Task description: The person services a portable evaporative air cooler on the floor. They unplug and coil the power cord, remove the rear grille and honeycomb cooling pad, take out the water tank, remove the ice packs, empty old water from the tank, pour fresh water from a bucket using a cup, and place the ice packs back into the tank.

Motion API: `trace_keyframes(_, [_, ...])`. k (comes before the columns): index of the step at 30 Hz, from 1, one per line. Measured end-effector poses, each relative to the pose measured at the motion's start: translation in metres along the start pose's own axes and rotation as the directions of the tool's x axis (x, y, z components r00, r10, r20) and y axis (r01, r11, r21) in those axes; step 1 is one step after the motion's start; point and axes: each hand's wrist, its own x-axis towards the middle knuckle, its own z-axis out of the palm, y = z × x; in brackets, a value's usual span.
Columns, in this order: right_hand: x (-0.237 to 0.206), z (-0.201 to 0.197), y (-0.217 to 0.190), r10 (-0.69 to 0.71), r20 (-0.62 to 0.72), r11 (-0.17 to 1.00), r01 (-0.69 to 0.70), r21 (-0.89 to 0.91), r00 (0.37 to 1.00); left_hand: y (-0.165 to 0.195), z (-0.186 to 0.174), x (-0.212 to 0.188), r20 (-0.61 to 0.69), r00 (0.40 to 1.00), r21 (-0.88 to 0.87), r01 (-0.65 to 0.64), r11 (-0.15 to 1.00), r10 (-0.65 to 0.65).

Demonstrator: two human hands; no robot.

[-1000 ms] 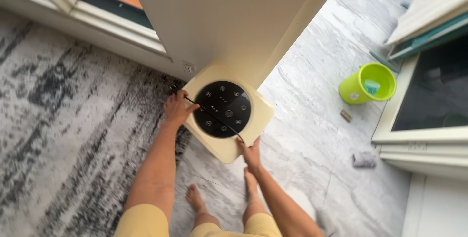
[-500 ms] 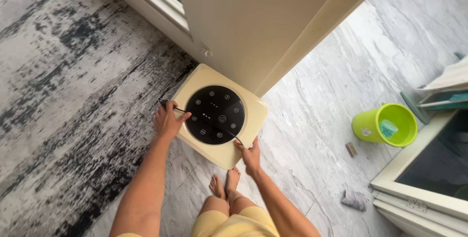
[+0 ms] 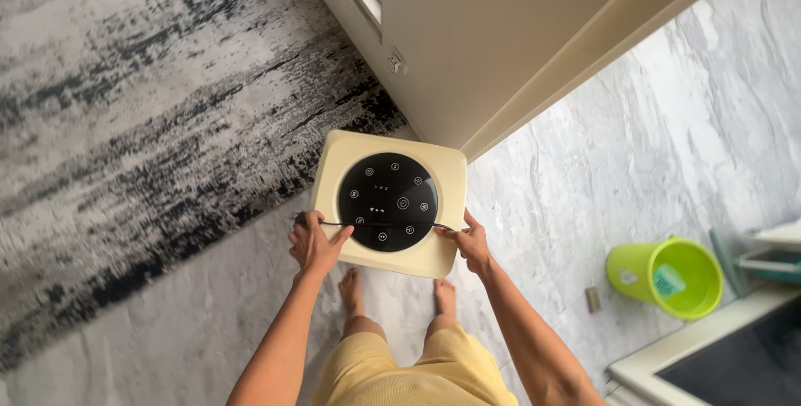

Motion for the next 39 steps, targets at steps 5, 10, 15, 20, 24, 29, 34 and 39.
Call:
trace_keyframes(5, [0.022,-0.050,-0.005,-0.075,0.159,0.984,0.098,-0.145,0.984,0.022,0.045,-0.085,-0.063,0.966,-0.110,0.244,0.964,-0.251])
trace_keyframes(10, [0.043,-0.097,-0.021,-0.096,0.365,0.981,0.150,-0.122,0.926,0.062,0.098,-0.166,-0.065,0.879,-0.188,0.455,0.871,-0.473])
trace_keyframes(15, [0.054,-0.128,-0.052,-0.130,0.462,0.958,0.231,-0.170,0.877,0.117,0.143,-0.229,0.053,0.797,-0.351,0.579,0.736,-0.602])
trace_keyframes(20, [0.057,-0.137,-0.077,-0.271,0.356,0.701,0.437,-0.564,0.894,0.174,0.179,-0.275,0.075,0.761,-0.508,0.585,0.632,-0.644])
trace_keyframes(24, [0.059,-0.135,-0.088,-0.243,0.287,0.550,0.375,-0.746,0.927,0.201,0.192,-0.283,0.162,0.707,-0.548,0.645,0.533,-0.688])
trace_keyframes(29, [0.067,-0.138,-0.099,-0.189,0.346,0.538,0.392,-0.746,0.919,0.236,0.210,-0.301,0.190,0.686,-0.580,0.656,0.483,-0.703])
trace_keyframes(34, [0.091,-0.142,-0.124,-0.211,0.500,0.404,0.541,-0.738,0.840,0.297,0.226,-0.302,0.309,0.615,-0.605,0.716,0.349,-0.726])
trace_keyframes(39, [0.117,-0.145,-0.151,-0.146,0.647,0.117,0.662,-0.740,0.749,0.372,0.257,-0.304,0.421,0.527,-0.701,0.706,0.104,-0.739])
